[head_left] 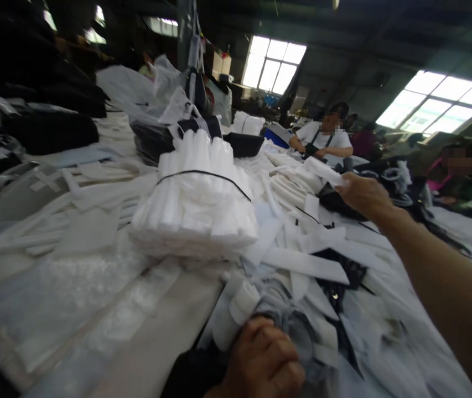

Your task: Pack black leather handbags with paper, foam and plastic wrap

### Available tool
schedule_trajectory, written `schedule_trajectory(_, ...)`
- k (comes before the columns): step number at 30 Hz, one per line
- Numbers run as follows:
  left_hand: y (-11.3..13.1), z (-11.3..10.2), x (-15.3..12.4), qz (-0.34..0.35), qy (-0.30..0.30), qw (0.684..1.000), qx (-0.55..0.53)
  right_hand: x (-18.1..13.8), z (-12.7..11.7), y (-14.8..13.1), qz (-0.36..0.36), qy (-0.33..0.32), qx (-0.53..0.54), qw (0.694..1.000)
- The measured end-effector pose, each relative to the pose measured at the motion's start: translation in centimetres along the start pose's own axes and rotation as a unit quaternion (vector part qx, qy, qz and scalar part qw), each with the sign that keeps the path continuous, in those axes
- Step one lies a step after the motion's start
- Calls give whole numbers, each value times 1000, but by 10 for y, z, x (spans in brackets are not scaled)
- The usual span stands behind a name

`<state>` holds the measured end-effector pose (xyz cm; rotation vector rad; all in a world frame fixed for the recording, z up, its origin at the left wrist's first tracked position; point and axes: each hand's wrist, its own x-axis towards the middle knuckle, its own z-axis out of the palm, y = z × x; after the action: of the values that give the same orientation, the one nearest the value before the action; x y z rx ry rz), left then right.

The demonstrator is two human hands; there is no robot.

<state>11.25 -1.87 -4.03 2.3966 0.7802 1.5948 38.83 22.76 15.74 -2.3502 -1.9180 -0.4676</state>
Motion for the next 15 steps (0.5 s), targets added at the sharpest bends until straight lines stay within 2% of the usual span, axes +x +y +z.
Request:
schedule_trajectory(3,7,-15,11,-29,-6,997,-71,-50,-17,57,71,-30,-17,997)
schedule_trajectory(7,8,-28,20,-26,42,996,-77,-151,-24,108,101,-85,35,991)
schedule_trajectory(9,8,-32,20,-41,78,995,-43,-211,-18,117,141,-111,104,978)
schedule_trajectory(12,6,-40,19,-91,129,987,5,-297,-2,115,224,-194,245,923)
schedule_trajectory(14,7,-45,18,-122,151,981,11,-343,10,111,248,-231,308,889)
schedule_trajectory(15,8,-47,18,-127,153,980,13,-361,15,112,254,-239,310,885)
